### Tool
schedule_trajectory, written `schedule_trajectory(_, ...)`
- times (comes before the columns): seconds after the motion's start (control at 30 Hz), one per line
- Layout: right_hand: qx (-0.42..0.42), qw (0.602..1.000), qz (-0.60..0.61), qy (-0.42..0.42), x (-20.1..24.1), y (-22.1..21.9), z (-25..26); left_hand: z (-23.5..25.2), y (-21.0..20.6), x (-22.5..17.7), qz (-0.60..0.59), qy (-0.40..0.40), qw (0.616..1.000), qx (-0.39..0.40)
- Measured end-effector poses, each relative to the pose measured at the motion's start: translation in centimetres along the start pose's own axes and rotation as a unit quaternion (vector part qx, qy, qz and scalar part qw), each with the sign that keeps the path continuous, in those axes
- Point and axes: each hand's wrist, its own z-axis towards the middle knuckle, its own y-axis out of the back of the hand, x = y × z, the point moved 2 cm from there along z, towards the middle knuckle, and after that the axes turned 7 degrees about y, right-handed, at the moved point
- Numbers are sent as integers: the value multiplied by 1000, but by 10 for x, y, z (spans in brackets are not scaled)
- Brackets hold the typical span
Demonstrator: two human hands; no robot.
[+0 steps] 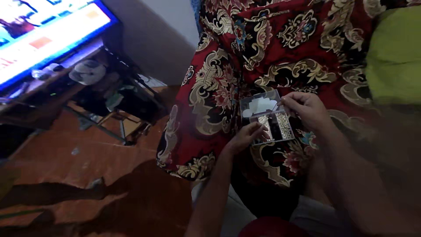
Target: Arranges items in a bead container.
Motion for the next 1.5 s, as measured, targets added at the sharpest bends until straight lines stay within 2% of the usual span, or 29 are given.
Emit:
schedule_trajectory(0.17,-71,997,-20,-24,0,18,3,-3,-5,4,-8,34,999,-15)
schedule_trajectory(0.33,-115,992,-6,-41,-2,26,5,-5,-7,1,-22,6,997,-68)
schedule_trajectory(0.47,-122,991,4,-55,-2,27,4,-5,-9,-5,-49,-16,995,-89)
schedule_trajectory(0.7,-134,990,16,-42,-7,27,5,-4,-9,-12,-41,4,991,-128)
schedule_trajectory(0.83,-160,982,34,-91,-19,22,8,-1,-10,-14,6,7,990,-142)
schedule_trajectory(0.97,-116,974,142,-130,-39,4,10,4,-11,-23,110,9,982,-153)
schedule_trajectory(1.1,-38,966,143,-214,-38,-24,5,5,-11,-52,212,-1,964,-161)
schedule_trajectory(1.17,5,957,149,-248,-43,-35,2,5,-10,-67,232,-11,960,-157)
schedule_trajectory(1.3,59,919,238,-308,-59,-56,-6,10,0,-81,247,-24,957,-148)
schedule_trajectory(1.5,84,882,293,-359,-55,-64,-9,12,11,-93,388,-59,902,-178)
